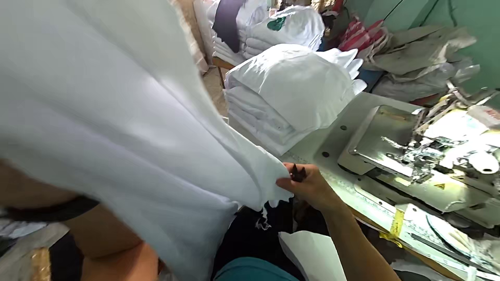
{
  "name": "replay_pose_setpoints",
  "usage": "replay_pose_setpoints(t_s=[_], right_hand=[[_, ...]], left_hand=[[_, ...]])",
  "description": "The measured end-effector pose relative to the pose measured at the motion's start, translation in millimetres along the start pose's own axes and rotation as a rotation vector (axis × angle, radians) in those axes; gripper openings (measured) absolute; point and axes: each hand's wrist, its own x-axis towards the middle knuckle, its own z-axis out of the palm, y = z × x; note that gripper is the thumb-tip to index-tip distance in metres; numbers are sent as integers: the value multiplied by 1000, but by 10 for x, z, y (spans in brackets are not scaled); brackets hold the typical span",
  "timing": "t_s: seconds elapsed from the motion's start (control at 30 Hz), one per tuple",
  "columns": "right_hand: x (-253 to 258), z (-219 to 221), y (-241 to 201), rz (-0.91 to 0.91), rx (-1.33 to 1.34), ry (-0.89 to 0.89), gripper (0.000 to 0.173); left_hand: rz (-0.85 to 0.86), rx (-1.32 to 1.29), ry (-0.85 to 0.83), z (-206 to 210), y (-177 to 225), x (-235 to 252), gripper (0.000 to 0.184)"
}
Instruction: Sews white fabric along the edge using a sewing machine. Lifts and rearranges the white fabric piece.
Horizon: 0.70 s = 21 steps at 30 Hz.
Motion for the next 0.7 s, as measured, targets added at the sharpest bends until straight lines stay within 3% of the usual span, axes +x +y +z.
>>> replay_pose_setpoints(t_s=[0.07, 0.17, 0.27, 0.33, 0.4, 0.5, 0.53, 0.6, 0.63, 0.7], right_hand=[[75, 215, 47, -6, -45, -47, 10], [150, 402, 129, 117, -99, 63, 10], [178, 423, 201, 169, -104, 110, 19], [152, 498, 214, 87, -132, 191, 31], [129, 582, 271, -109, -150, 264, 49], [76, 774, 361, -275, -93, 168, 78], [51, 889, 392, -315, -99, 173, 71], [46, 1046, 459, -359, -81, 186, 30], [61, 1069, 454, -329, -45, 198, 17], [108, 967, 312, -188, 26, 205, 10]], left_hand=[[105, 85, -21, -68, -222, 220, 30], [186, 240, 27, -115, -433, 350, 29], [199, 155, 45, -157, -418, 328, 30], [165, -36, 39, -188, -398, 333, 32], [159, -83, 27, -227, -392, 367, 33], [299, 359, 76, -244, -362, 237, 27], [324, 519, 92, -254, -309, 151, 26], [256, 563, 194, -258, -149, -110, 24], [134, 498, 302, -238, -40, -315, 23], [-167, 374, 676, -103, 115, -803, 21]])
